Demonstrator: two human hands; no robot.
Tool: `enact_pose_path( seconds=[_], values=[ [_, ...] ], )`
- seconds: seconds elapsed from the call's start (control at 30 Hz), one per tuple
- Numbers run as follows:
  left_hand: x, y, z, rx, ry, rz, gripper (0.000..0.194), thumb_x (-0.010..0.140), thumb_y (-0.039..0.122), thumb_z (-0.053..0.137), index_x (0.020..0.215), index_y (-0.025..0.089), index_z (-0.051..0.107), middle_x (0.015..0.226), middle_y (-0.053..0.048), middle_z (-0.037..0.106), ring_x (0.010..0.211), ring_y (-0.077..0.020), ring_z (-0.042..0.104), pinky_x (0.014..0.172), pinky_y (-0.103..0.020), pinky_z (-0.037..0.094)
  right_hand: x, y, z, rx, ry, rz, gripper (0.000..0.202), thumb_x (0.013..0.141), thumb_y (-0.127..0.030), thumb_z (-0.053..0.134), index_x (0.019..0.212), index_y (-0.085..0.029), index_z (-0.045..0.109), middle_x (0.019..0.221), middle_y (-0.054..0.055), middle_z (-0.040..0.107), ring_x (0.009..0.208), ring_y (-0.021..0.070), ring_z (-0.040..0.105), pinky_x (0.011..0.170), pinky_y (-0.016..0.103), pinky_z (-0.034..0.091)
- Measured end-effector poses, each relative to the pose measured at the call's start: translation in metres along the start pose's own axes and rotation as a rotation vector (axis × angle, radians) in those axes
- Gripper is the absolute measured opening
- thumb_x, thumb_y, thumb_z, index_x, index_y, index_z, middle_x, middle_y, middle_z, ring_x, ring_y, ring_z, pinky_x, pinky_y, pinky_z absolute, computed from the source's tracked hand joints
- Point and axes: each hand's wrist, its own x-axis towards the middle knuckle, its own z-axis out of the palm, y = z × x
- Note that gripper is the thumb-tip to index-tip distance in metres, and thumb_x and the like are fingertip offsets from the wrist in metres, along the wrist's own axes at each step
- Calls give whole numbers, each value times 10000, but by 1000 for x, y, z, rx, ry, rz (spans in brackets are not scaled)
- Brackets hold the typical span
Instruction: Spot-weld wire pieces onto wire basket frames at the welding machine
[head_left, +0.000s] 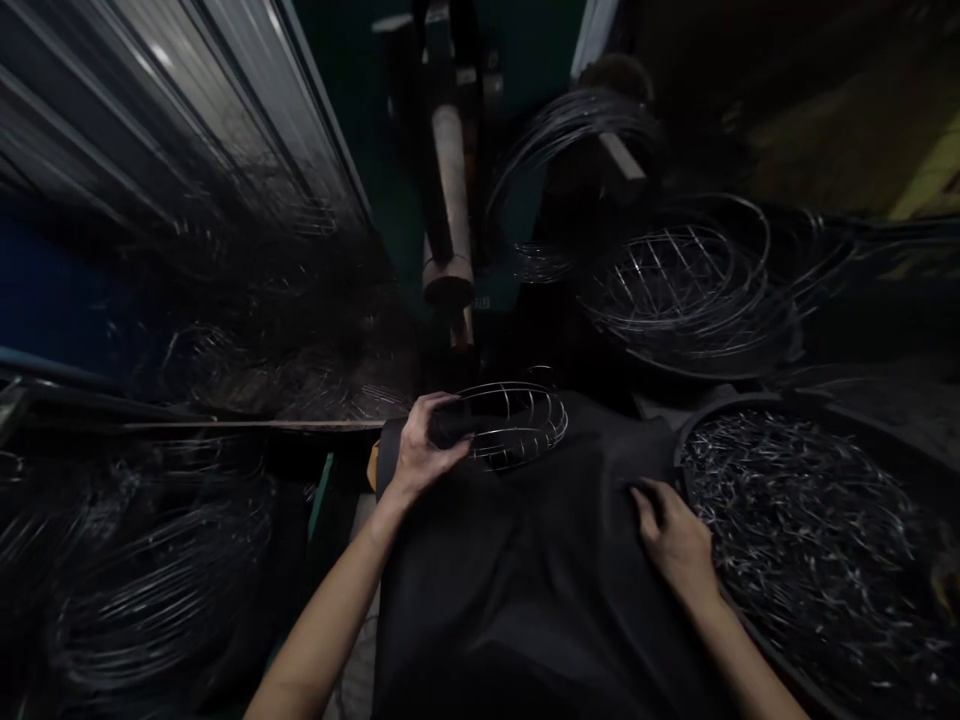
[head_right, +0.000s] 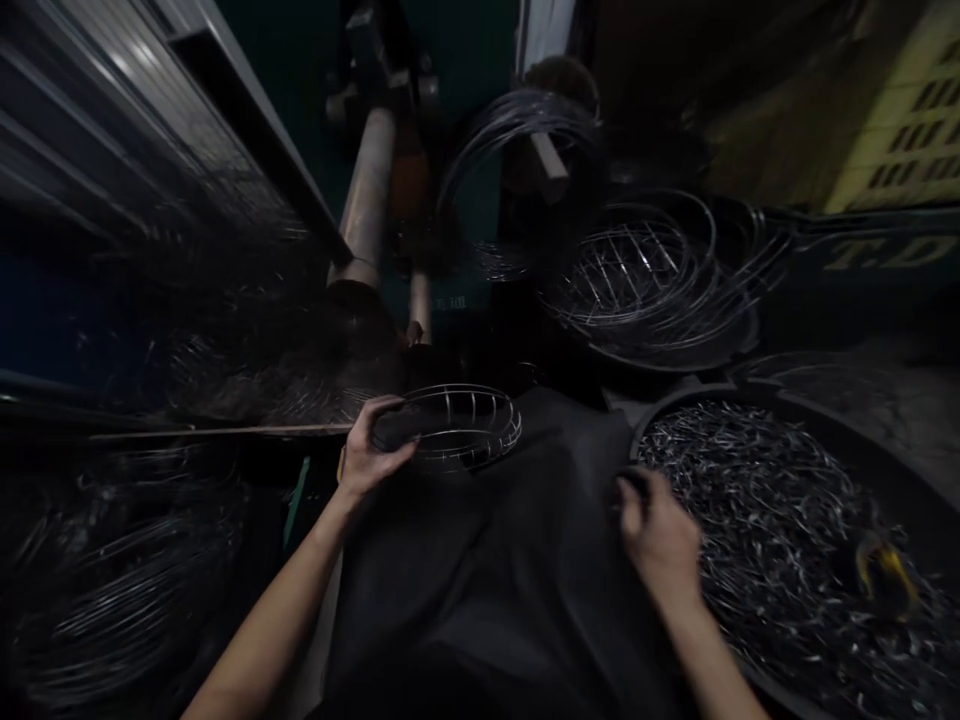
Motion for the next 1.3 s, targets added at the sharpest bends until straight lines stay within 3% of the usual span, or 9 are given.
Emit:
enact_pose_path(
  seconds=[0.13, 0.27, 0.37, 0.5, 0.63, 0.77, 1.0, 1.3],
  values=[
    [6, 2, 6, 35, -25, -12, 426, 714, 235, 679, 1114, 209, 535, 1088, -67, 599, 1015, -208, 599, 882, -370, 508, 34, -47, -4, 277, -49, -92, 336, 900, -451, 430, 1079, -232, 612, 770, 50, 676, 605, 193, 619, 542, 300, 487],
    [11, 3, 9, 78, -98, 20, 455, 709, 235, 692, 1139, 217, 544, 1121, -75, 588, 1054, -228, 584, 901, -390, 489, 84, -90, -10, 461, -231, -328, 340, 906, -407, 458, 1160, -237, 607, 793, 43, 696, 662, 184, 640, 576, 287, 509],
    [14, 5, 10, 109, -159, 56, 466, 721, 239, 683, 1164, 223, 538, 1136, -77, 580, 1068, -231, 575, 907, -392, 478, 117, -130, -3, 405, -321, -479, 316, 905, -363, 484, 1167, -248, 617, 885, 31, 715, 753, 178, 666, 647, 283, 526],
    [17, 9, 9, 115, -196, 93, 482, 725, 245, 682, 1181, 211, 527, 1148, -83, 579, 1066, -229, 570, 909, -384, 471, 137, -164, 0, 142, -236, -676, 298, 864, -331, 578, 1122, -195, 643, 983, 48, 715, 754, 146, 672, 604, 237, 485],
    [19, 10, 8, 100, -194, 75, 491, 711, 222, 680, 1177, 210, 524, 1150, -82, 577, 1071, -227, 567, 920, -383, 466, 142, -164, -3, 12, -114, -908, 216, 873, -277, 568, 1045, -196, 671, 917, 14, 728, 666, 108, 656, 524, 237, 400],
    [20, 6, 11, 72, -168, 54, 507, 698, 220, 689, 1176, 209, 519, 1151, -86, 570, 1079, -230, 563, 918, -384, 469, 150, -158, 0, 30, 13, -1059, 219, 863, -164, 561, 1054, -177, 666, 1015, 0, 709, 642, 64, 619, 537, 247, 365],
    [21, -1, 13, 81, -101, 53, 505, 694, 197, 700, 1165, 202, 520, 1133, -85, 568, 1068, -232, 559, 907, -384, 469, 158, -157, 6, -115, 137, -1210, 258, 852, -108, 568, 1072, -195, 668, 1133, -8, 664, 577, 43, 523, 550, 254, 353],
    [29, 0, 11, 130, -75, 99, 522, 692, 202, 712, 1167, 197, 496, 1139, -98, 562, 1062, -243, 553, 896, -398, 458, 172, -166, -1, -90, 196, -1309, 201, 866, -118, 549, 984, -173, 702, 1067, 5, 692, 548, 58, 477, 525, 259, 338]
  ],
)
